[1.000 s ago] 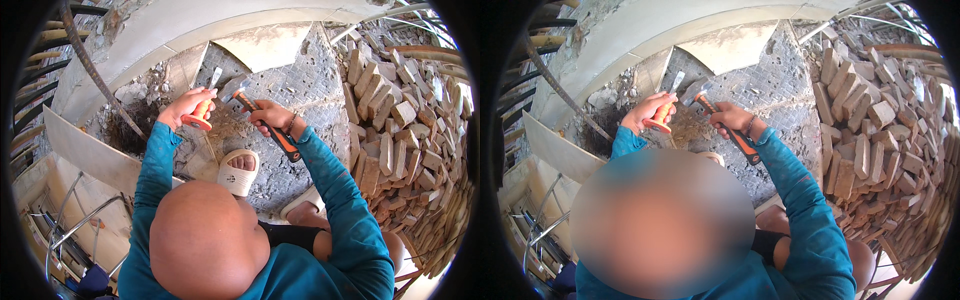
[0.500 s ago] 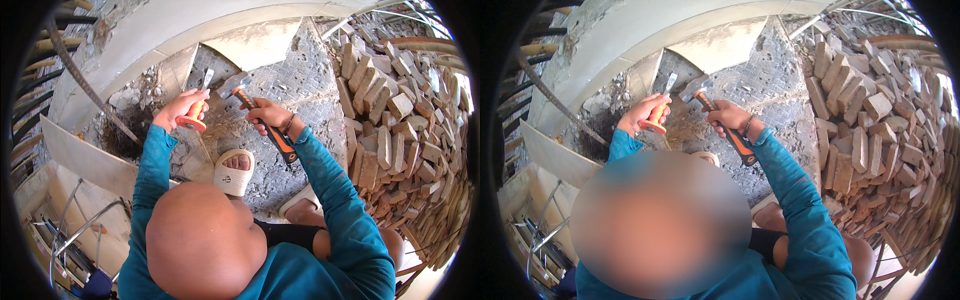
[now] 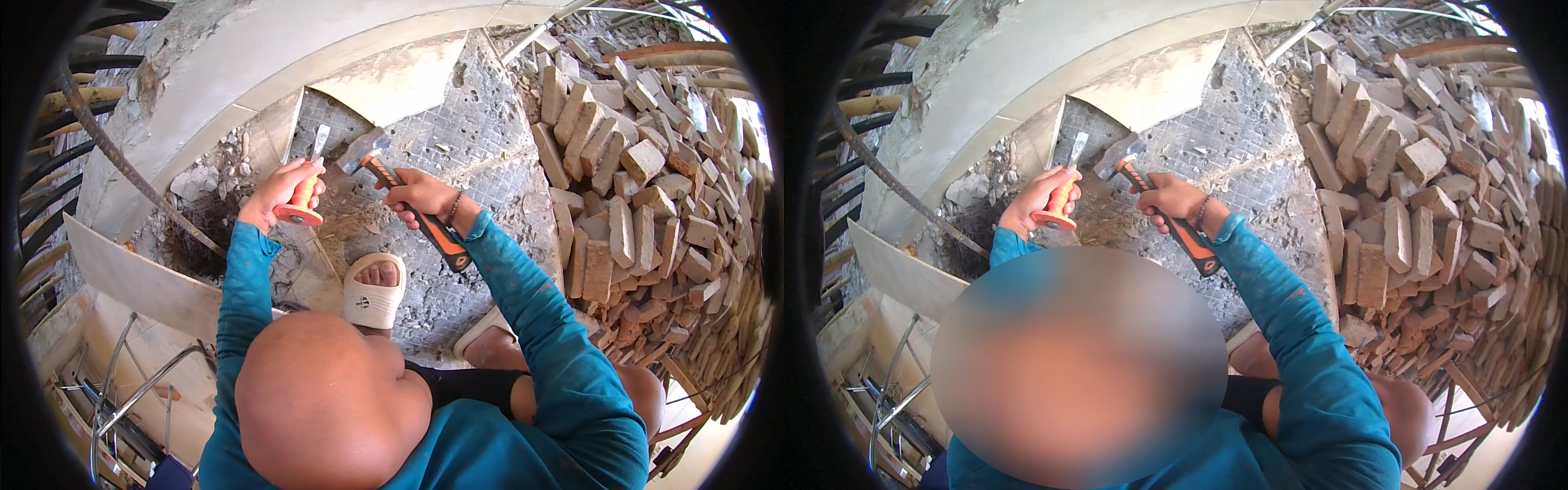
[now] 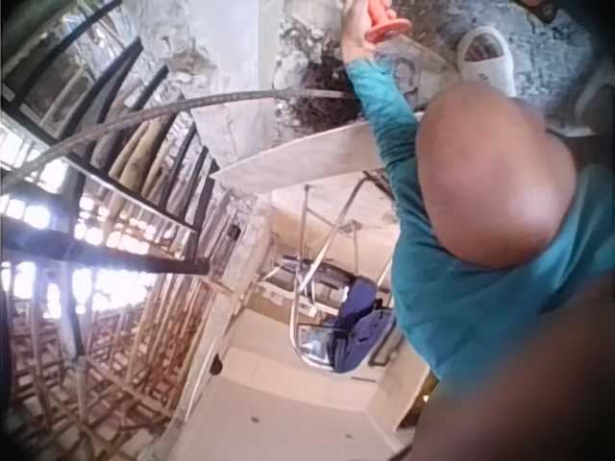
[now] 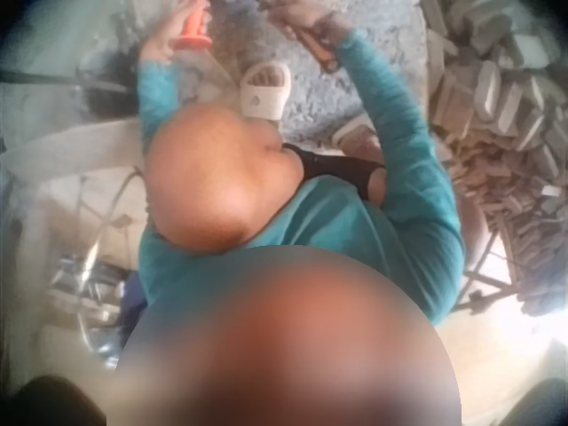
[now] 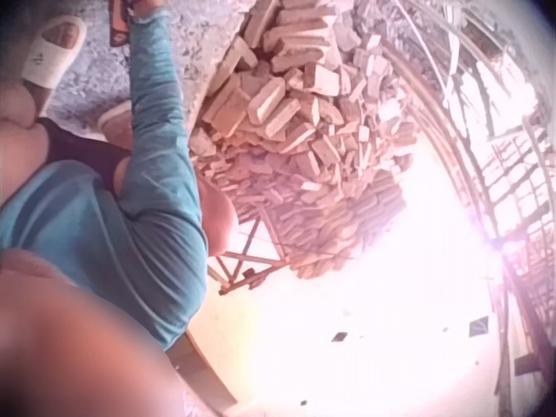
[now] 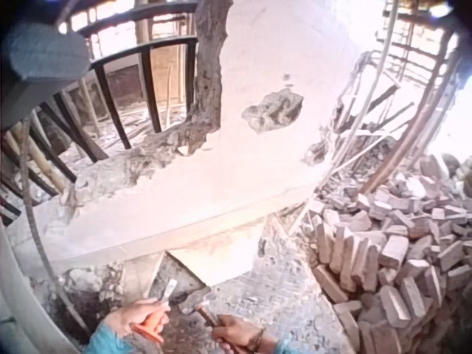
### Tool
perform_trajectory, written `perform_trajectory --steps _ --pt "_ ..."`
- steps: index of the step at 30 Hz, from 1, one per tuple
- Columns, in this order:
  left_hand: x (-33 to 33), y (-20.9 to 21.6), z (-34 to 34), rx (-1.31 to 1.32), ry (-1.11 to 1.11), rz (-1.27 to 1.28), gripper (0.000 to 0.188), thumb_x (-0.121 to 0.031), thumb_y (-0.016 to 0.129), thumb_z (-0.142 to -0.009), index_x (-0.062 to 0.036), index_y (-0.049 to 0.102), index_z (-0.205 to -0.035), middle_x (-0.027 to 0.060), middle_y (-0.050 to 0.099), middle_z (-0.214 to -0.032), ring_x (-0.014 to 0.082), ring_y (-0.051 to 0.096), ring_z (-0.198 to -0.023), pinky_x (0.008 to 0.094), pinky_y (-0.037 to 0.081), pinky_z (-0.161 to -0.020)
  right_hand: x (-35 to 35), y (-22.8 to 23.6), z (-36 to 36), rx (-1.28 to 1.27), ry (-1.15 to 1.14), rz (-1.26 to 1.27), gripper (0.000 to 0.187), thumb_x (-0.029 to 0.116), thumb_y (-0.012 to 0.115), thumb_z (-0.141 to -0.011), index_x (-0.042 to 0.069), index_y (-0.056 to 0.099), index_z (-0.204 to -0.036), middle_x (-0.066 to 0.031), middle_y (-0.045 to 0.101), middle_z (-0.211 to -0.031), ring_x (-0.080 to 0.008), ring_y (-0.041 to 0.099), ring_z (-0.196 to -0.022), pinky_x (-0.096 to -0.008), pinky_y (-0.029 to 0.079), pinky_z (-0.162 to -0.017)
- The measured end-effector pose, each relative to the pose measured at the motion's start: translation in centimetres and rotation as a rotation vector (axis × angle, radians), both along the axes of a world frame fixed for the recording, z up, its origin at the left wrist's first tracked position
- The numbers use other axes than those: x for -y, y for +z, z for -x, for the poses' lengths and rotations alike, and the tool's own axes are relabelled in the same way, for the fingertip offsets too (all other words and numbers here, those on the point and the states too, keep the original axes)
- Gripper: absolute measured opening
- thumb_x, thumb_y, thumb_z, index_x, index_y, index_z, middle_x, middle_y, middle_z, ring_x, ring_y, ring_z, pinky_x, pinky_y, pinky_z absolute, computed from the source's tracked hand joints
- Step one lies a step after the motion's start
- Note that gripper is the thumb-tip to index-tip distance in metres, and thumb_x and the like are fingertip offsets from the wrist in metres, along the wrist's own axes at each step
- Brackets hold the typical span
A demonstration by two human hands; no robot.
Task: The person removes tiles from a spiral staircase using a hammer and chisel. They repeatedly strike the tiles to break them, then clear debris and metal mesh from the stair surface.
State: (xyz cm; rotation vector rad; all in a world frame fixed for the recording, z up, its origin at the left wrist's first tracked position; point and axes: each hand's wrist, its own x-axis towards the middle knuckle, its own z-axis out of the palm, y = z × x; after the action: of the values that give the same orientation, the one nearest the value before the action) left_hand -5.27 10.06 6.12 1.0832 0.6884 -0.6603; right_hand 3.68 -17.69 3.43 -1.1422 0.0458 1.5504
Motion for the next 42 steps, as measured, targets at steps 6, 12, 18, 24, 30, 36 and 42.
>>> perform_trajectory --steps 6,12,18,24,30,36,42 --pt "0.4 -0.5 -0.6 0.002 -0.044 -0.025 0.030 -0.035 0.056 -0.101 -0.0051 0.053 -0.108 0.0055 0.056 -0.078 0.0142 0.057 -0.061 0.0275 0.049 -0.055 -1.1 0.2 0.4 0.141 0.173 0.049 0.033 0.005 0.058 -0.089 0.000 0.050 -0.121 -0.0006 0.051 -0.068 -0.0092 0.051 -0.047 -0.0265 0.045 -0.038" --pt "0.2 -0.7 -0.4 0.009 -0.023 -0.020 0.031 -0.035 0.057 -0.101 -0.0054 0.053 -0.109 0.0057 0.057 -0.078 0.0145 0.057 -0.061 0.0277 0.049 -0.054 1.7 0.5 -1.3 0.050 0.034 0.039 0.033 0.006 0.058 -0.090 0.003 0.051 -0.122 0.0008 0.050 -0.065 -0.0069 0.048 -0.046 -0.0251 0.044 -0.039" --pt "2.0 -1.0 -0.3 -0.006 -0.060 -0.016 0.029 -0.031 0.059 -0.099 -0.0045 0.053 -0.109 0.0073 0.059 -0.077 0.0159 0.059 -0.062 0.0283 0.051 -0.057 5.2 0.7 -2.1 0.269 0.166 0.139 0.021 0.011 0.060 -0.090 0.002 0.053 -0.108 -0.0023 0.056 -0.068 -0.0111 0.058 -0.050 -0.0277 0.050 -0.043" --pt "6.5 -2.5 0.3 0.021 -0.042 0.049 0.028 -0.029 0.059 -0.099 -0.0046 0.054 -0.112 0.0069 0.061 -0.082 0.0143 0.059 -0.067 0.0272 0.051 -0.061 7.6 0.3 -2.2 0.567 0.441 0.265 0.019 0.016 0.058 -0.084 0.000 0.054 -0.092 -0.0083 0.059 -0.065 -0.0170 0.061 -0.049 -0.0332 0.052 -0.046" --pt "9.4 -4.4 -1.4 0.002 0.028 0.218 0.023 -0.026 0.060 -0.098 -0.0063 0.055 -0.109 0.0059 0.060 -0.083 0.0149 0.058 -0.069 0.0276 0.050 -0.061 9.9 1.4 -3.6 0.680 0.482 0.343 0.026 0.020 0.060 -0.079 -0.002 0.061 -0.095 -0.0112 0.061 -0.065 -0.0203 0.061 -0.048 -0.0361 0.051 -0.043" --pt "13.7 -5.7 -2.9 0.118 0.207 0.255 0.018 -0.025 0.059 -0.098 -0.0075 0.055 -0.101 0.0051 0.058 -0.082 0.0159 0.058 -0.067 0.0276 0.050 -0.061 12.0 1.5 -4.9 0.760 0.443 0.436 0.030 0.020 0.063 -0.077 -0.002 0.064 -0.098 -0.0146 0.063 -0.068 -0.0231 0.066 -0.058 -0.0395 0.053 -0.053" --pt "16.0 -6.4 -3.3 0.169 0.358 0.276 0.019 -0.027 0.057 -0.096 -0.0082 0.056 -0.097 0.0033 0.058 -0.082 0.0143 0.058 -0.067 0.0295 0.049 -0.062 10.2 2.6 -2.9 1.714 0.270 0.607 0.041 0.030 0.070 -0.083 0.002 0.061 -0.111 -0.0206 0.068 -0.094 -0.0340 0.069 -0.091 -0.0453 0.053 -0.076"
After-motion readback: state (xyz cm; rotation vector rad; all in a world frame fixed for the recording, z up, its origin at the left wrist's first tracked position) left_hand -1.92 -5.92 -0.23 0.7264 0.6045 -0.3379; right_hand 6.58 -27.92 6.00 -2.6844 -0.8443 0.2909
